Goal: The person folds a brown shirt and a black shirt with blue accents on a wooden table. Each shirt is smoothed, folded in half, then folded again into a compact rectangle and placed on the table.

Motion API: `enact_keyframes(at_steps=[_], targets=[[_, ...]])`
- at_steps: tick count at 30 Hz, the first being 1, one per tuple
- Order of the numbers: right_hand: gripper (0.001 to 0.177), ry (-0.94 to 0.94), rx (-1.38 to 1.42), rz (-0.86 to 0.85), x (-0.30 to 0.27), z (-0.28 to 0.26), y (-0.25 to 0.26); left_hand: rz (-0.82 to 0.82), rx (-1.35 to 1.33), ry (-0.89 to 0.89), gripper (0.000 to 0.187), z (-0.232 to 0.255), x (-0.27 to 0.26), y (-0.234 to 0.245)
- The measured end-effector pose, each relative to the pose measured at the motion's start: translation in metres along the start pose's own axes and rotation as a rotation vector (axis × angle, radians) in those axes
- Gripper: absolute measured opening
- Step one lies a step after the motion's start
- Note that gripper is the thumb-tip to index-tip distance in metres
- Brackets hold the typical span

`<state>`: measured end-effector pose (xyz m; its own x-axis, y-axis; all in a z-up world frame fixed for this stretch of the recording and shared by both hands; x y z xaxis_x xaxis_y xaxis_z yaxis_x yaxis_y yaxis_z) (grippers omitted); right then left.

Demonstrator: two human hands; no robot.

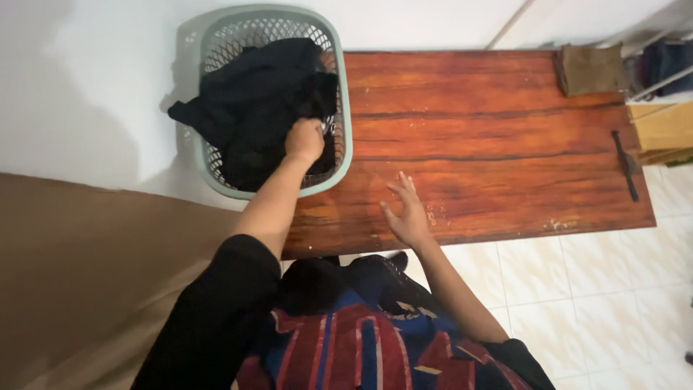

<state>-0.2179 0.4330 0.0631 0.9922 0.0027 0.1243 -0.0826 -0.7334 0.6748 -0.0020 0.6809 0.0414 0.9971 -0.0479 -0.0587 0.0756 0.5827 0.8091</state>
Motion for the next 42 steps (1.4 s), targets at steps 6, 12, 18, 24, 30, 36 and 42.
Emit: enact_keyframes(at_steps=[6,12,18,24,30,36,42], targets=[[0.047,-0.016,0.058,0.044,-0.005,-0.004,0.018,0.128,-0.748,-0.363,0.015,0.071,-0.001,0.067],[0.078,-0.033,0.446,0.066,0.015,-0.038,0.051,-0.473,-1.206,-0.951,0.016,0.220,-0.061,0.128],[0.057,0.280,0.609,0.222,0.035,-0.029,0.104,-0.546,-0.915,-1.186,0.008,0.325,-0.123,0.095],[0.036,0.075,0.512,0.251,0.017,0.031,0.157,-0.160,-0.603,-1.148,0.051,0.326,-0.134,0.059],[0.036,-0.077,0.555,0.688,-0.020,0.066,0.228,-0.344,-0.006,-0.884,0.079,0.272,-0.121,0.013],[0.032,-0.143,0.999,0.942,-0.062,0.120,0.288,-0.472,-0.078,-0.764,0.047,0.251,-0.103,-0.010],[0.025,-0.162,1.011,1.037,-0.117,0.194,0.309,-0.465,-0.427,-0.727,0.043,0.276,-0.093,-0.029]])
Point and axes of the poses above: each hand's wrist, its own x-axis towards the middle knuckle, its own y-axis out of the back of the hand, z = x × y, the point moved 1 cm from there along x, towards the middle knuckle, and after that the axes turned 1 degree about -x, right-handed, at the moved point
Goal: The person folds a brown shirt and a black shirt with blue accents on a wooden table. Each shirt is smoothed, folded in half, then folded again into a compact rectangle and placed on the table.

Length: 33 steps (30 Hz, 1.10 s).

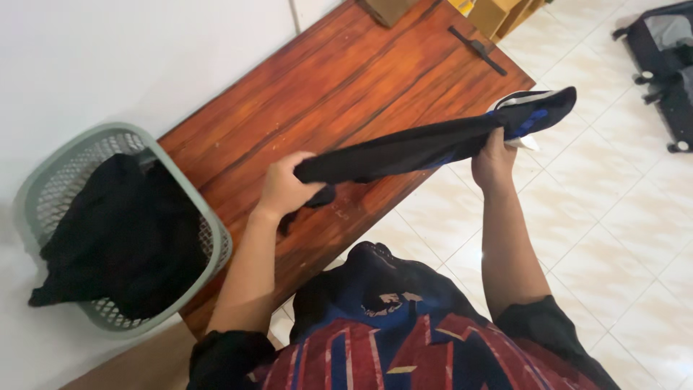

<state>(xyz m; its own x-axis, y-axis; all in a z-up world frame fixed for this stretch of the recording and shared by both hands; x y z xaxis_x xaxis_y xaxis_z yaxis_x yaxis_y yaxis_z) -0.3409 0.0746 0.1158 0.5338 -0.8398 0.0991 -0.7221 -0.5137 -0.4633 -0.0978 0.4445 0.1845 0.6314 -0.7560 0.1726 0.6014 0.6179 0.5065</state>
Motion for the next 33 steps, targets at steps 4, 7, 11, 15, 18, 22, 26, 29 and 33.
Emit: enact_keyframes(at_steps=[4,7,11,15,18,22,26,29,33], targets=[[0.027,0.038,-0.163,-0.051,0.000,0.003,0.036,0.144,0.016,-0.054,0.018,-0.008,0.031,-0.017],[0.024,-0.104,-0.237,-0.019,-0.008,0.004,0.043,0.280,0.119,-0.195,0.009,-0.010,0.050,-0.032],[0.025,-0.186,-0.525,-0.099,-0.022,-0.006,0.040,0.420,0.076,-0.162,0.018,-0.010,0.064,-0.046],[0.028,-0.081,-0.593,-0.080,-0.022,-0.022,0.043,0.366,-0.229,0.011,0.017,-0.011,0.080,-0.062],[0.030,-0.150,-0.319,-0.030,-0.014,-0.032,0.055,0.270,-0.386,0.132,0.013,-0.008,0.092,-0.074],[0.036,-0.466,-0.068,0.146,-0.017,-0.032,0.060,0.279,0.139,-0.076,0.031,0.019,0.110,-0.076],[0.043,-0.547,-0.350,-0.035,-0.032,-0.006,0.018,-0.213,0.085,0.054,0.050,0.059,0.110,-0.113],[0.040,-0.385,-0.505,-0.241,-0.049,0.013,-0.028,-0.174,0.064,-0.626,0.082,0.086,0.092,-0.150],[0.031,-0.196,-0.607,-0.509,-0.063,-0.003,-0.057,-0.486,-0.120,-0.035,0.032,0.061,0.083,-0.158]])
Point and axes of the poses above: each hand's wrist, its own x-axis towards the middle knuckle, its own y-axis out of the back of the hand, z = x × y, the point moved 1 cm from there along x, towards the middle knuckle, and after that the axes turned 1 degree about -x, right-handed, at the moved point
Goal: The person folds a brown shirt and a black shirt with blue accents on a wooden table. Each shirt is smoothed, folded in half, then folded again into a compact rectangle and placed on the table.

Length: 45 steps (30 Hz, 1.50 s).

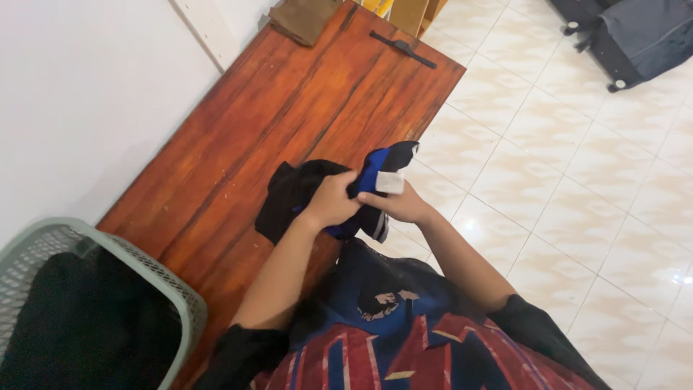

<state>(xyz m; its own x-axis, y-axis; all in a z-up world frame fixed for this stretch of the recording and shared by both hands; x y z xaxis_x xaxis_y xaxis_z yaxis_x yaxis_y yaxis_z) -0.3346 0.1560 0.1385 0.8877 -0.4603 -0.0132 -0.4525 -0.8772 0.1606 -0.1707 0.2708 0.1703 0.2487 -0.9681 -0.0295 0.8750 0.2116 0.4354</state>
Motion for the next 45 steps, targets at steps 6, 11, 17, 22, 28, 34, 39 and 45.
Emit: enact_keyframes(at_steps=[6,11,17,22,28,34,39,45], targets=[[0.021,-0.183,-0.241,0.144,-0.012,-0.028,0.018,0.448,-0.013,-0.143,0.025,-0.069,-0.014,0.040],[0.018,-0.196,-0.273,0.280,-0.027,-0.034,0.037,0.126,-0.421,0.101,0.015,-0.065,-0.019,0.061],[0.023,-0.212,-0.629,0.461,-0.030,-0.055,0.065,0.174,0.448,0.081,0.028,0.007,-0.011,0.077],[0.044,-0.360,-0.662,0.195,-0.045,-0.084,0.093,0.501,0.430,-0.146,0.020,0.013,-0.005,0.113],[0.025,-0.409,-0.797,0.237,-0.051,-0.083,0.123,0.683,0.506,-0.187,0.042,-0.006,-0.011,0.170],[0.023,-0.138,-0.498,0.572,-0.047,-0.049,0.147,0.559,-0.002,-0.128,0.025,-0.003,-0.022,0.185],[0.027,-0.123,-0.023,0.702,-0.026,-0.054,0.144,0.132,0.037,0.251,0.019,0.014,-0.051,0.206],[0.053,-0.140,0.642,0.649,-0.014,-0.118,0.128,-0.095,-0.275,0.190,0.019,0.011,-0.071,0.206]])
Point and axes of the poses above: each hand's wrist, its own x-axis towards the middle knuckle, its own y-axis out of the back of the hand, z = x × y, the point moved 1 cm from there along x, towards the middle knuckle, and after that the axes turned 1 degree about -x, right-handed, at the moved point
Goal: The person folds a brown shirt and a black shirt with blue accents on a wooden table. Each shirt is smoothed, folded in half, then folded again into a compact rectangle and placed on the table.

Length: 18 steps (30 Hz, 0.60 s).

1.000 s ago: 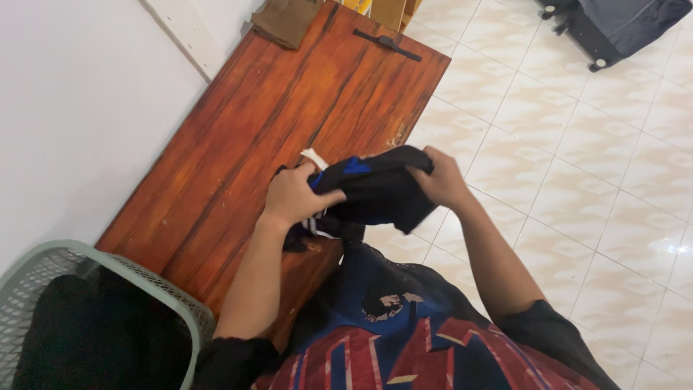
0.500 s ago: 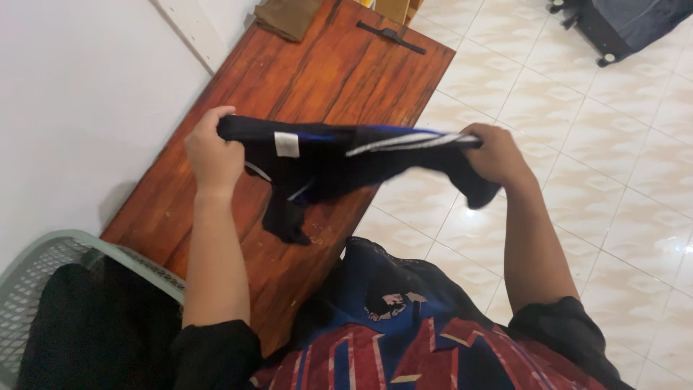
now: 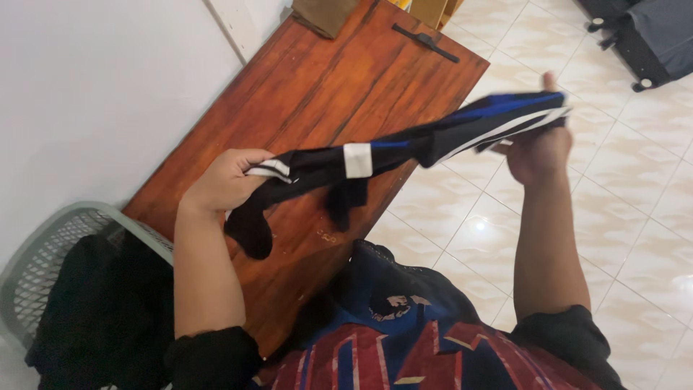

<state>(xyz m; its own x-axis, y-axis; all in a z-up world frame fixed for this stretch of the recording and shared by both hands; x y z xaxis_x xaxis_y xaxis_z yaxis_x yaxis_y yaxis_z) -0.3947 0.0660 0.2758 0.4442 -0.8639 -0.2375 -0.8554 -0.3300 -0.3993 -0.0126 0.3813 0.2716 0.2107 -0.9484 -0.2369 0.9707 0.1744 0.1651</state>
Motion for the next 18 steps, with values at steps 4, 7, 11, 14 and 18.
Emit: enact_keyframes(at_steps=[4,7,11,14,18], targets=[[0.050,0.374,0.234,-0.235,0.008,-0.026,-0.019,0.189,-0.062,-0.178,0.018,-0.045,0.009,0.006],[0.052,0.483,0.325,-0.233,0.041,-0.023,-0.030,0.336,-0.132,-0.133,0.023,-0.092,0.021,-0.008],[0.052,0.509,0.271,-0.324,0.110,0.002,-0.053,0.442,-0.037,-0.096,0.026,-0.155,0.026,-0.043],[0.060,0.136,0.351,-0.216,0.172,0.046,-0.089,0.407,-0.150,0.029,0.028,-0.197,0.018,-0.075],[0.061,-0.051,0.090,-0.075,0.218,0.139,-0.179,0.412,-0.126,0.126,0.029,-0.251,-0.001,-0.099]])
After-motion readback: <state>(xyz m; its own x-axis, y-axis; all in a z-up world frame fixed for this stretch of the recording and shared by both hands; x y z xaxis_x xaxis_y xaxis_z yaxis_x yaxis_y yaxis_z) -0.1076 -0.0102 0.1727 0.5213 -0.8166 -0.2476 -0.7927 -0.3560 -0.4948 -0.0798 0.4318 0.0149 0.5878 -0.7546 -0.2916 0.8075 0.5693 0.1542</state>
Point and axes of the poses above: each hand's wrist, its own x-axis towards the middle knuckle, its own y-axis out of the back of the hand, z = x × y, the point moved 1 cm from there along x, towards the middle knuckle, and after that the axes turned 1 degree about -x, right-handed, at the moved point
